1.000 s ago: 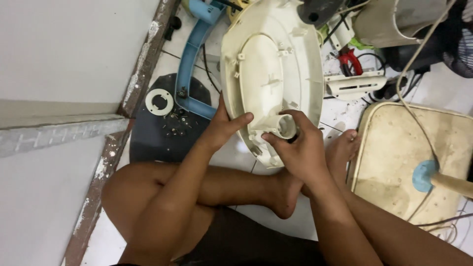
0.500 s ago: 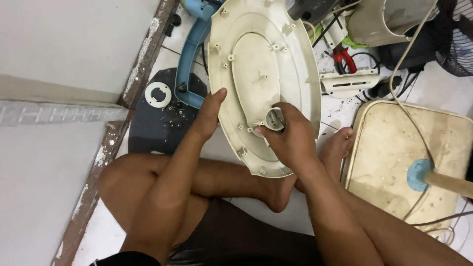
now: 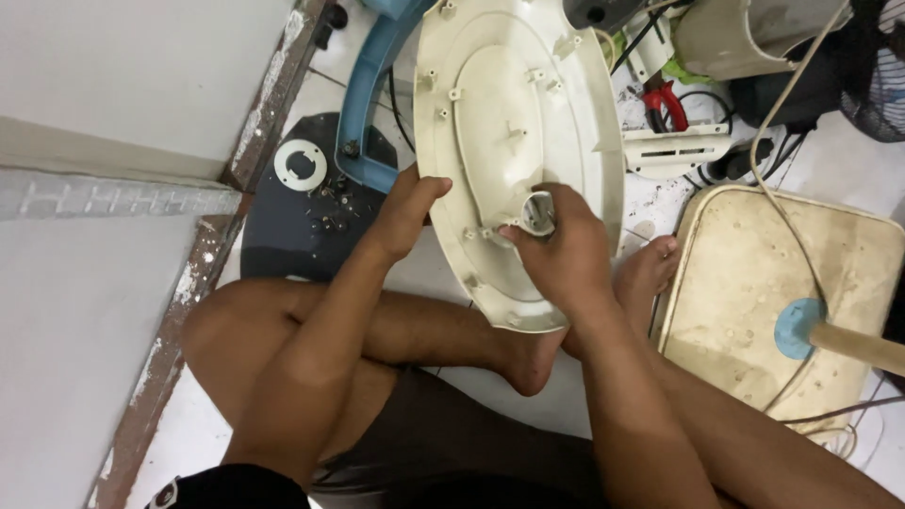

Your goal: Disassembling the base of an electric fan using a screwdriver

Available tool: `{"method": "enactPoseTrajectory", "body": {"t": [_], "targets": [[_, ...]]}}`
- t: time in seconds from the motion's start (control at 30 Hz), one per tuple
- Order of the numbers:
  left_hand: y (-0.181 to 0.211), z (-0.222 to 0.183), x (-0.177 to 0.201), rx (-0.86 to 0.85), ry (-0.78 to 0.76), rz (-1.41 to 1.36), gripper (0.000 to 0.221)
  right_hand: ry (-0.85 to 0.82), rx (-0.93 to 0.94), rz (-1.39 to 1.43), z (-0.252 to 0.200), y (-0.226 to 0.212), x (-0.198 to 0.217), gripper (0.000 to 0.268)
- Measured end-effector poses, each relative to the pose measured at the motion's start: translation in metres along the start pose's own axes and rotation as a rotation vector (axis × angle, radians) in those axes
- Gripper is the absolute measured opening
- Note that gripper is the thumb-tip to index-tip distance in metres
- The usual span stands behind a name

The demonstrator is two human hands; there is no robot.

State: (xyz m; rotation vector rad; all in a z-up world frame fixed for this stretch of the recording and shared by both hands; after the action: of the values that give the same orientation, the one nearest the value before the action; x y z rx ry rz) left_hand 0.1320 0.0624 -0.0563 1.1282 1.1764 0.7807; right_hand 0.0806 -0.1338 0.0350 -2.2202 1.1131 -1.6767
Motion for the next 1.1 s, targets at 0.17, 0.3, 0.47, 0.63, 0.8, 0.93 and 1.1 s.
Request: {"method": "enactPoseTrajectory", "body": {"t": [0.17, 0.3, 0.47, 0.63, 0.8, 0.93, 1.1], "targets": [[-0.019, -0.001, -0.001, 0.054, 0.067, -0.042, 0.046, 0.006, -0.001, -0.031, 0.003, 0.003, -0.005, 0.059], [-0.013, 0.009, 0.002, -0.042, 0.133, -0.122, 0.053, -0.009, 0.003, -0.047, 0.015, -0.004, -0.009, 0.059], [-0.01, 0.002, -0.024, 0.001, 0.335, -0.385, 0.046, -0.177, -0.035, -0.044, 0.017, 0.0, -0.007, 0.062], [-0.031, 0.0, -0.019, 0.06, 0.415, -0.516, 0.058, -0.288, -0.108, -0.03, 0.022, -0.002, 0.001, 0.062], [-0.049, -0.004, -0.013, 0.081, 0.406, -0.56, 0.048, -0.4, 0.003, -0.098, 0.028, 0.009, 0.002, 0.063], [-0.064, -0.01, -0.007, 0.134, 0.453, -0.5, 0.049, -0.329, 0.144, -0.102, 0.02, 0.015, -0.012, 0.063], [-0.07, -0.019, -0.006, 0.216, 0.449, -0.498, 0.048, -0.169, 0.169, -0.181, 0.02, 0.048, -0.036, 0.062]]}}
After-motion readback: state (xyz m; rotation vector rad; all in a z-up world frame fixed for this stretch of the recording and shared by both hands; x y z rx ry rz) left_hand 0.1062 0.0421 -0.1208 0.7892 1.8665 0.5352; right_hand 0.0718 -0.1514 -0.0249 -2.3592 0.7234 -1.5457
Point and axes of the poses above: each hand's wrist, its own z-axis towards the middle knuckle, its own x-axis out of the back of the hand, y = z × x, the point moved 3 cm from there along z, towards the middle knuckle, and after that the axes turned 15 degrees about -x, right-handed, at the moved point
